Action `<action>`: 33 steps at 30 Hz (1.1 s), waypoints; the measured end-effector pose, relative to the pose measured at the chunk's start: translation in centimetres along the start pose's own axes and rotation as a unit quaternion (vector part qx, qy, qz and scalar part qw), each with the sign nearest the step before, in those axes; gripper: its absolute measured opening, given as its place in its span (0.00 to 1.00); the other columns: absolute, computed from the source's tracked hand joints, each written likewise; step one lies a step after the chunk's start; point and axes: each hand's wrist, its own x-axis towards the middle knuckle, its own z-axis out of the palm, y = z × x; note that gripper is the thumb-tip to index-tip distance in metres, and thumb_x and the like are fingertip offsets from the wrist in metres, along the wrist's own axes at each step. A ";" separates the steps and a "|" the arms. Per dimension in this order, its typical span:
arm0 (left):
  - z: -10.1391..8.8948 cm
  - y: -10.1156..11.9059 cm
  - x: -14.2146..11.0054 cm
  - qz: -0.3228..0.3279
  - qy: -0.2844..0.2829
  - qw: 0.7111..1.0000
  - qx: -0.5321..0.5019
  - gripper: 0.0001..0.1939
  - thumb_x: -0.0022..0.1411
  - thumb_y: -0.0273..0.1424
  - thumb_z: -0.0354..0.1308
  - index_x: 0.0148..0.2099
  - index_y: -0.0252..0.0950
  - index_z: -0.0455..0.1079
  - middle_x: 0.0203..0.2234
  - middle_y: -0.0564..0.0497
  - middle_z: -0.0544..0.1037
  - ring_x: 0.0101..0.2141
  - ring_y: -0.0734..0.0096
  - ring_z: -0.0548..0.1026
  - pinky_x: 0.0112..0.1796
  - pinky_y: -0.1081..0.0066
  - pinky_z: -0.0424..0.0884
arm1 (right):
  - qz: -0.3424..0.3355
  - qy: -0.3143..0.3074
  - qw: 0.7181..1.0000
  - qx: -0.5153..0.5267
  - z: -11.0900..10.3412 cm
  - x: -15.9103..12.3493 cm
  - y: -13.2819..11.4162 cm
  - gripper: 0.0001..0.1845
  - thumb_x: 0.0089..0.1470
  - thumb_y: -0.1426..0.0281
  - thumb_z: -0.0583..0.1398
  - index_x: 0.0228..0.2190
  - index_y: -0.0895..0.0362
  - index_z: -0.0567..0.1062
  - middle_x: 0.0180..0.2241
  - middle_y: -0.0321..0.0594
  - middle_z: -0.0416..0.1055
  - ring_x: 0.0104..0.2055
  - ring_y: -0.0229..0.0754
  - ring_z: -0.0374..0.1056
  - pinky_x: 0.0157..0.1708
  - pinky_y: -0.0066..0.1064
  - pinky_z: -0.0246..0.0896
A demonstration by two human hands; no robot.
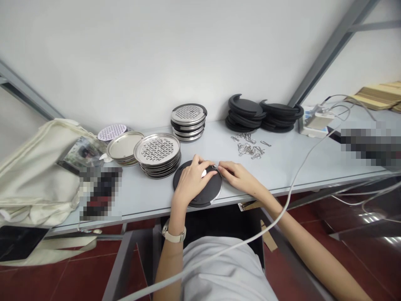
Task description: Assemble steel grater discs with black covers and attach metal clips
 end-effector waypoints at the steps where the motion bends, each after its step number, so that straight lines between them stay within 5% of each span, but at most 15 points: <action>1: 0.0 0.0 0.0 0.000 0.001 1.000 0.000 0.15 0.66 0.41 0.50 0.51 0.45 0.69 0.43 0.50 0.66 0.38 0.69 0.74 0.41 0.69 0.70 | 0.001 0.000 1.000 0.000 0.0 0.0 0.0 0.15 0.62 0.68 0.49 0.24 0.56 0.66 0.24 0.35 0.66 0.27 0.38 0.61 0.30 0.29 0.53; 33: 0.2 -0.2 0.2 0.008 -0.009 1.000 0.006 0.15 0.67 0.40 0.50 0.52 0.46 0.68 0.42 0.52 0.69 0.39 0.69 0.74 0.39 0.71 0.68 | 0.011 -0.003 1.000 -0.017 0.2 -0.1 0.4 0.18 0.61 0.67 0.49 0.20 0.57 0.61 0.20 0.34 0.60 0.24 0.36 0.57 0.28 0.29 0.49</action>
